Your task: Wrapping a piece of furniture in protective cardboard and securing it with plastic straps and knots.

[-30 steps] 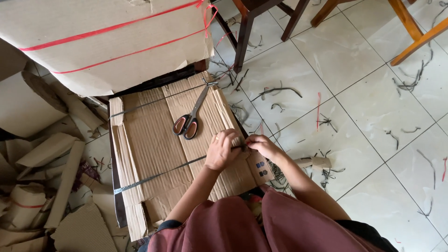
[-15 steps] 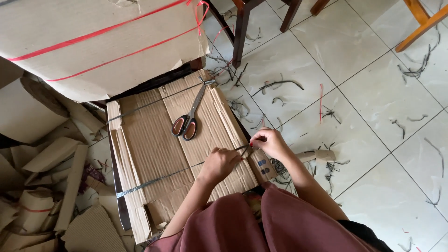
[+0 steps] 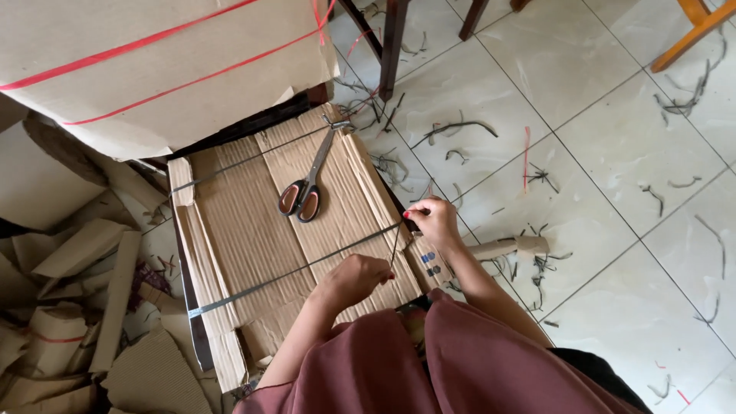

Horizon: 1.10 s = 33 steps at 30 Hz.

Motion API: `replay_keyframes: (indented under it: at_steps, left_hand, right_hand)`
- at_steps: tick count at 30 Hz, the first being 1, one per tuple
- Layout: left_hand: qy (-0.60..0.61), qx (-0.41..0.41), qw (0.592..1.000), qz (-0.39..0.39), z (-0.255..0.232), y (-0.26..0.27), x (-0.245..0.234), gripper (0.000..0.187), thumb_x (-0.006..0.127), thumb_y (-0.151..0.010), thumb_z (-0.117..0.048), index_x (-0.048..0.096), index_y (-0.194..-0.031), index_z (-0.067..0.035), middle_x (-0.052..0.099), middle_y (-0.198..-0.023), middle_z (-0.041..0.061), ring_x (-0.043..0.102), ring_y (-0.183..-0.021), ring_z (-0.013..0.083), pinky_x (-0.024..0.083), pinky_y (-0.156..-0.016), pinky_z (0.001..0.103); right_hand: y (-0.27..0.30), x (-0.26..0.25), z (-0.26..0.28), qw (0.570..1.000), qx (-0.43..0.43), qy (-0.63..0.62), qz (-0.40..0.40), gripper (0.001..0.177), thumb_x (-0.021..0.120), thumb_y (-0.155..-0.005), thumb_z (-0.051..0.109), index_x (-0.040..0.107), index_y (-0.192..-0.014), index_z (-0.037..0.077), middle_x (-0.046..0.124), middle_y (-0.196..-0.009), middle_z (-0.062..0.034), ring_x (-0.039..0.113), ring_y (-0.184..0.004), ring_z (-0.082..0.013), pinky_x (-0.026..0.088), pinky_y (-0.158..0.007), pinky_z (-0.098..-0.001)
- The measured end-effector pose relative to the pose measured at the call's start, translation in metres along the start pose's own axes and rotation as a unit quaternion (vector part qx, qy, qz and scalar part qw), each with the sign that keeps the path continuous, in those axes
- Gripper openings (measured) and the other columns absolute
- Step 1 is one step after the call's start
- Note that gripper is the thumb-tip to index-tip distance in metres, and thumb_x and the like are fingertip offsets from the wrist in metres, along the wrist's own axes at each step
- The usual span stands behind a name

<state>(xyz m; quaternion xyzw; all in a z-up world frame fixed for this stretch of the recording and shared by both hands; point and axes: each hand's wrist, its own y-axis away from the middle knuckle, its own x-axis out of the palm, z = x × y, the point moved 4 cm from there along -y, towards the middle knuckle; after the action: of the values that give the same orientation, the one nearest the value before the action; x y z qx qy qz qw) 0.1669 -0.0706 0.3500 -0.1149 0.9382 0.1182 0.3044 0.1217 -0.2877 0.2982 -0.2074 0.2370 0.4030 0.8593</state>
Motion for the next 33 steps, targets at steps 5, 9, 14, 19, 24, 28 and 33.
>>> replay_keyframes:
  at_steps: [5, 9, 14, 19, 24, 28, 33]
  left_hand:
    - [-0.026, 0.043, 0.998, -0.024, 0.006, 0.001, -0.03, 0.012, 0.062, -0.097, -0.018, 0.067, -0.086, -0.021, 0.072, -0.077, -0.001, 0.072, -0.084, 0.026, 0.058, -0.076, 0.041]
    - [-0.099, 0.076, 0.987, -0.097, 0.036, 0.0, -0.043, 0.036, 0.058, -0.093, -0.002, 0.073, -0.118, -0.023, 0.065, -0.131, 0.004, 0.063, -0.119, 0.033, 0.054, -0.091, 0.048]
    - [-0.098, 0.145, 0.976, -0.131, 0.045, -0.057, -0.016, 0.041, 0.076, -0.086, -0.018, 0.07, -0.126, -0.022, 0.067, -0.129, 0.004, 0.063, -0.122, 0.0319, 0.051, -0.097, 0.051]
    - [-0.071, 0.213, 0.96, -0.166, 0.048, -0.081, -0.003, 0.018, 0.076, -0.088, -0.021, 0.079, -0.106, -0.026, 0.078, -0.103, -0.002, 0.073, -0.104, 0.0252, 0.05, -0.098, 0.044]
    - [-0.094, 0.136, 0.964, -0.208, 0.039, -0.078, -0.004, 0.021, 0.078, -0.085, -0.018, 0.08, -0.103, -0.03, 0.08, -0.09, -0.008, 0.075, -0.09, 0.0119, 0.042, -0.105, 0.036]
    - [-0.066, 0.068, 0.973, -0.21, 0.053, -0.081, 0.008, 0.025, 0.074, -0.089, -0.02, 0.078, -0.106, -0.036, 0.079, -0.091, -0.016, 0.074, -0.093, 0.0028, 0.038, -0.107, 0.032]
    - [-0.128, -0.008, 0.969, -0.212, 0.048, -0.091, 0.01, 0.019, 0.067, -0.095, -0.029, 0.078, -0.111, -0.024, 0.08, -0.092, -0.003, 0.076, -0.095, 0.0151, 0.046, -0.097, 0.037]
  right_hand:
    - [0.011, 0.008, -0.015, 0.998, 0.055, -0.008, -0.019, 0.007, 0.086, -0.073, 0.015, 0.08, -0.078, 0.015, 0.071, -0.069, -0.0063, 0.072, -0.069, -0.0261, 0.058, -0.062, -0.0349]
    - [0.019, 0.011, -0.02, 0.995, 0.087, -0.015, -0.036, 0.008, 0.085, -0.075, 0.009, 0.08, -0.08, 0.012, 0.073, -0.07, -0.01, 0.073, -0.068, -0.0292, 0.058, -0.059, -0.0358]
    - [0.025, 0.014, -0.018, 0.995, 0.087, -0.016, -0.049, 0.007, 0.083, -0.075, 0.007, 0.08, -0.079, 0.012, 0.073, -0.071, -0.0091, 0.073, -0.068, -0.0284, 0.058, -0.058, -0.0349]
    - [0.026, 0.015, -0.022, 0.994, 0.075, -0.042, -0.068, 0.006, 0.083, -0.077, 0.007, 0.079, -0.079, 0.011, 0.074, -0.071, -0.0092, 0.073, -0.067, -0.0293, 0.058, -0.056, -0.0367]
    - [0.022, 0.003, -0.013, 0.995, 0.052, -0.066, -0.054, 0.007, 0.083, -0.075, 0.005, 0.077, -0.075, 0.009, 0.071, -0.07, -0.0105, 0.072, -0.067, -0.0287, 0.057, -0.056, -0.0367]
    - [0.015, -0.004, -0.019, 0.998, -0.052, 0.028, -0.029, 0.012, 0.085, -0.073, 0.007, 0.076, -0.073, 0.014, 0.068, -0.07, -0.0052, 0.071, -0.069, -0.0277, 0.058, -0.057, -0.0356]
    - [0.001, 0.001, -0.046, 0.998, -0.052, -0.008, 0.033, 0.011, 0.086, -0.074, 0.004, 0.076, -0.076, 0.009, 0.069, -0.072, -0.0121, 0.072, -0.072, -0.0327, 0.058, -0.061, -0.0388]
